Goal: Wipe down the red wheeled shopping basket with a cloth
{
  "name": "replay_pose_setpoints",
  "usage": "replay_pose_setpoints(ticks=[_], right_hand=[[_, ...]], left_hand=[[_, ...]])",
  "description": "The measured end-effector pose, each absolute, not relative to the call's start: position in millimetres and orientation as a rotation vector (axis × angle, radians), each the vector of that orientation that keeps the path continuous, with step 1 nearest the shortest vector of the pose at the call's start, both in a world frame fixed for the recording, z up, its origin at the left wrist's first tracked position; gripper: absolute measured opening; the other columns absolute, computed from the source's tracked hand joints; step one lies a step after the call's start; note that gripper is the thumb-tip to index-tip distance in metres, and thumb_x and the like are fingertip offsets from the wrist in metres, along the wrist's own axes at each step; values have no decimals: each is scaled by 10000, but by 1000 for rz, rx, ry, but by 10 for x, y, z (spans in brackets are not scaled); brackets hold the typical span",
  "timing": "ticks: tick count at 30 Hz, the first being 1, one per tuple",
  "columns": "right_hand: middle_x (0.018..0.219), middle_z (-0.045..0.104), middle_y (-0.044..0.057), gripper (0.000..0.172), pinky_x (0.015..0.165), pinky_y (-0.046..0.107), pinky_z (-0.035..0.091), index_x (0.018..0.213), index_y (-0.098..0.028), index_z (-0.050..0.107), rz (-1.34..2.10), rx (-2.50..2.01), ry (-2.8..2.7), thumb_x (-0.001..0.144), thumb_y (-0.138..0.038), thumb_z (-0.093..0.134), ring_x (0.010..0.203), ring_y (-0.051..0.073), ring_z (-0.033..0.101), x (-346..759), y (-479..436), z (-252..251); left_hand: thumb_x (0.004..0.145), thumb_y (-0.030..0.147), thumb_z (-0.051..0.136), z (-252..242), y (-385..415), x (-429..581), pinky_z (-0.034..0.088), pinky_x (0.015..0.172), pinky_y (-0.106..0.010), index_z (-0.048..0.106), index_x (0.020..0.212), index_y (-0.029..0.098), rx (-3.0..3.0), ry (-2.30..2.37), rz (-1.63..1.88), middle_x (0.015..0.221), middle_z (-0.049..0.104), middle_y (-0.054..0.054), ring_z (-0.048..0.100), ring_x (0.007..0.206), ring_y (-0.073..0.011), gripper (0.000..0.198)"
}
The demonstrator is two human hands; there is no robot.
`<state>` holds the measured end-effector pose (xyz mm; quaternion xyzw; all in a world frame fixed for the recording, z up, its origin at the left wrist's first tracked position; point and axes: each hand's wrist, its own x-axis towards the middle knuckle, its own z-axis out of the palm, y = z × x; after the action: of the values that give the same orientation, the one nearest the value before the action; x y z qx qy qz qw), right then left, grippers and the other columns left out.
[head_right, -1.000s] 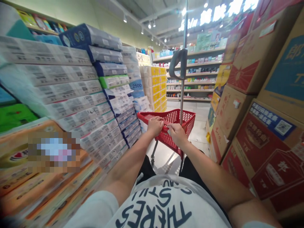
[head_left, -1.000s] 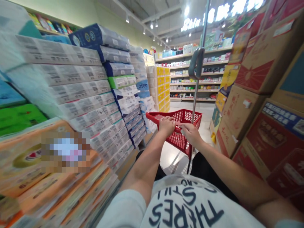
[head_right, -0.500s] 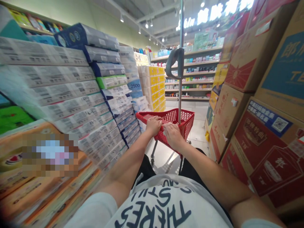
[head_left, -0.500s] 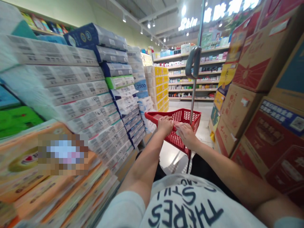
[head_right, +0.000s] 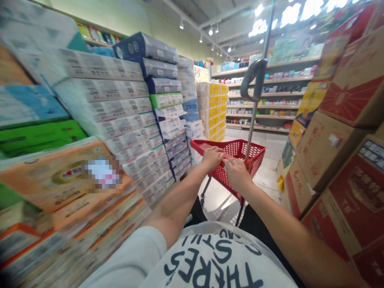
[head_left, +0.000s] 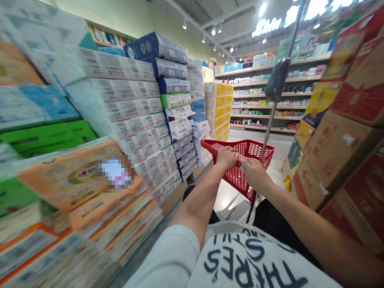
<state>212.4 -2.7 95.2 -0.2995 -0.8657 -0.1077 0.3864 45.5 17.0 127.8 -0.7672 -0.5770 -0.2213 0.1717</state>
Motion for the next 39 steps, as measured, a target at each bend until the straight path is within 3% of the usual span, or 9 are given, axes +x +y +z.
replay_pose_setpoints(ticks=[7, 13, 19, 24, 27, 33, 39], right_hand=[[1174, 612, 149, 380, 940, 451, 459, 1269, -188, 545, -226, -493, -2171, 926, -251, 395, 1088, 265, 566, 2404, 98, 842], [954, 660, 158, 349, 845, 468, 474, 1167, -113, 601, -337, -718, -2170, 925, -222, 375, 912, 282, 593, 2191, 22, 913], [1160, 624, 142, 361, 928, 437, 466, 1247, -181, 565, -182, -494, -2135, 935, -251, 397, 1085, 255, 566, 2395, 100, 819], [936, 670, 139, 329, 851, 452, 469, 1050, -146, 647, -192, -782, -2024, 937, -237, 351, 909, 269, 594, 2191, 27, 883], [1015, 656, 157, 344, 907, 480, 433, 1157, -129, 618, -255, -773, -2182, 922, -235, 391, 968, 283, 573, 2109, -10, 952], [1263, 573, 119, 398, 990, 461, 426, 1322, -214, 513, -67, -551, -2124, 950, -247, 373, 1166, 245, 516, 2408, 41, 830], [995, 675, 142, 347, 896, 428, 443, 1130, -140, 626, -89, -951, -2056, 930, -198, 348, 970, 264, 586, 2128, -16, 958]], left_hand=[[967, 298, 339, 1311, 103, 435, 391, 946, -400, 697, 1008, 267, -2225, -1657, -515, 1240, 627, 17, 475, 1174, -191, 362], [972, 326, 315, 1295, 128, 464, 390, 951, -386, 695, 1023, 252, -2191, -1667, -583, 1196, 650, 9, 491, 1143, -180, 391], [976, 307, 314, 1296, 86, 453, 389, 941, -391, 696, 1014, 257, -2198, -1634, -550, 1208, 641, 7, 485, 1147, -182, 387], [966, 290, 343, 1291, 103, 475, 373, 962, -414, 701, 970, 248, -2188, -1635, -608, 1192, 651, 6, 482, 1160, -197, 360], [969, 296, 335, 1289, 122, 450, 371, 967, -406, 701, 982, 242, -2207, -1646, -618, 1201, 647, -8, 479, 1168, -199, 371], [964, 273, 350, 1261, 160, 407, 348, 984, -417, 694, 970, 247, -2218, -1579, -644, 1198, 649, -2, 493, 1157, -200, 346], [967, 283, 342, 1250, 209, 467, 352, 983, -415, 690, 945, 251, -2187, -1641, -690, 1171, 664, 8, 487, 1170, -197, 350]])
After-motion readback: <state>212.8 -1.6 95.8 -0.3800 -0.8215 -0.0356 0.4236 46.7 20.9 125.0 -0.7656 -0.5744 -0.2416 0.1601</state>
